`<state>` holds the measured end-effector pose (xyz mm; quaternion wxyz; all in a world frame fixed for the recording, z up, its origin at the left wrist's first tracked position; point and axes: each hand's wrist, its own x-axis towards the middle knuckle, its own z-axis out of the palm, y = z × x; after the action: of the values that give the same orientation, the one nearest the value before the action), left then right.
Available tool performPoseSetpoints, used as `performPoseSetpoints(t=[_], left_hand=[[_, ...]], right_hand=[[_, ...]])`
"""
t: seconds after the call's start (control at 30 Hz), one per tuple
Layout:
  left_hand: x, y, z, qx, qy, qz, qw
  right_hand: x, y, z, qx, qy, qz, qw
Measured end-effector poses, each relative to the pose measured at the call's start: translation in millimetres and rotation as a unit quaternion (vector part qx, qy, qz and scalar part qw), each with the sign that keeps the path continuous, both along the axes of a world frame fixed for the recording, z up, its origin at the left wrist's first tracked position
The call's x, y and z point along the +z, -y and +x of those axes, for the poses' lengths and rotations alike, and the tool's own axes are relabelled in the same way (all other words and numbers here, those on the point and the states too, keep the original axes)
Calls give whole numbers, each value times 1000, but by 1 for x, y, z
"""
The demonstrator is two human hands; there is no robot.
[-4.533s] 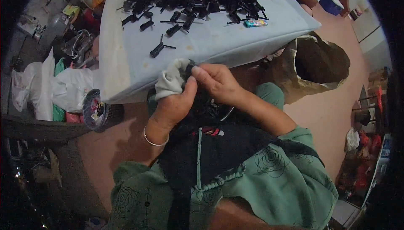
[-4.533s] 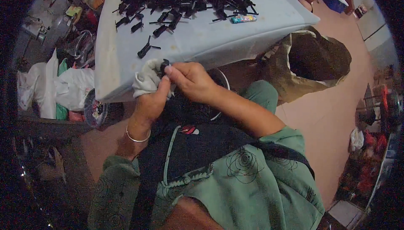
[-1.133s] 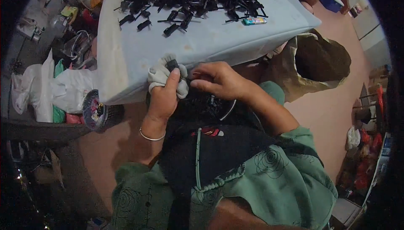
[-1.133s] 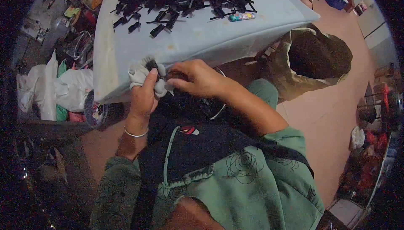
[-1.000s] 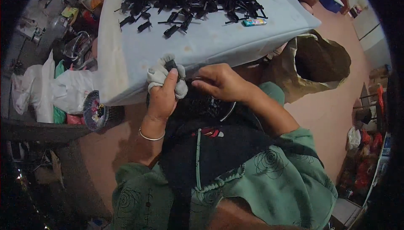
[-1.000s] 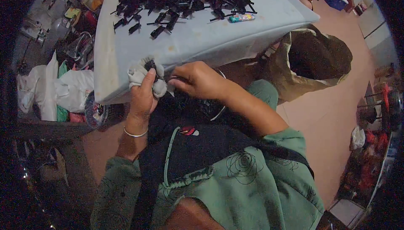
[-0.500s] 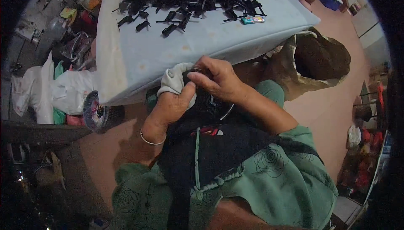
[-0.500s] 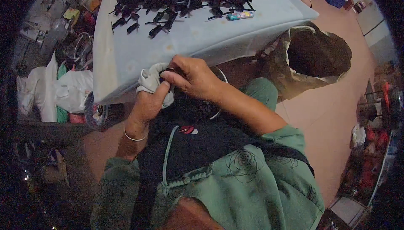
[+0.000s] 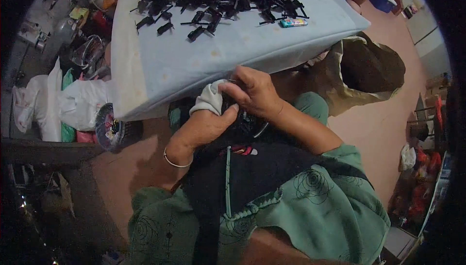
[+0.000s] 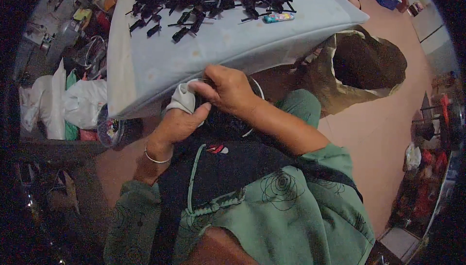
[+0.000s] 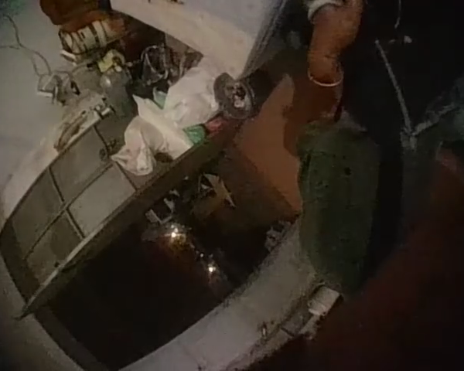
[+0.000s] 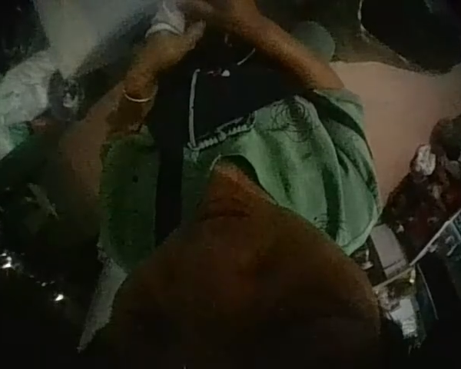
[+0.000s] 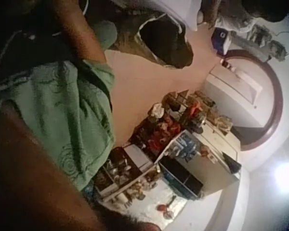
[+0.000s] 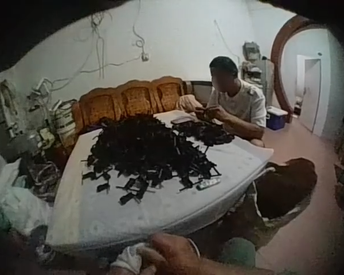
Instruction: Wiping small black components with a cloth and placing them in a container.
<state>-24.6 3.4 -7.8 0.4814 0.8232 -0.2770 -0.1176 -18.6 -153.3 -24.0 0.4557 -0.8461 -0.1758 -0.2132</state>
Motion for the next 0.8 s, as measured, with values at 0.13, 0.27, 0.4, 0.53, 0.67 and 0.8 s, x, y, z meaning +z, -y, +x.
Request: performPoseSetpoints(t=[0.13, 0.27, 0.4, 0.53, 0.67, 0.8], left_hand=[[-11, 3, -7, 4, 58, 23, 998], [-9, 4, 5, 25, 126, -69, 989], [5, -4, 12, 45, 62, -130, 989], [13, -4, 2, 83, -107, -202, 970], [13, -4, 1, 32, -133, -221, 966], [17, -4, 1, 45, -117, -184, 975]], right_hand=[[0, 1, -2, -38, 47, -44, 997], [8, 1, -4, 0, 42, 12, 999], [11, 14, -3, 128, -79, 82, 985], [14, 11, -5, 201, -163, 45, 965], [20, 5, -5, 205, -225, 141, 942], [8, -4, -3, 188, -239, 209, 930]])
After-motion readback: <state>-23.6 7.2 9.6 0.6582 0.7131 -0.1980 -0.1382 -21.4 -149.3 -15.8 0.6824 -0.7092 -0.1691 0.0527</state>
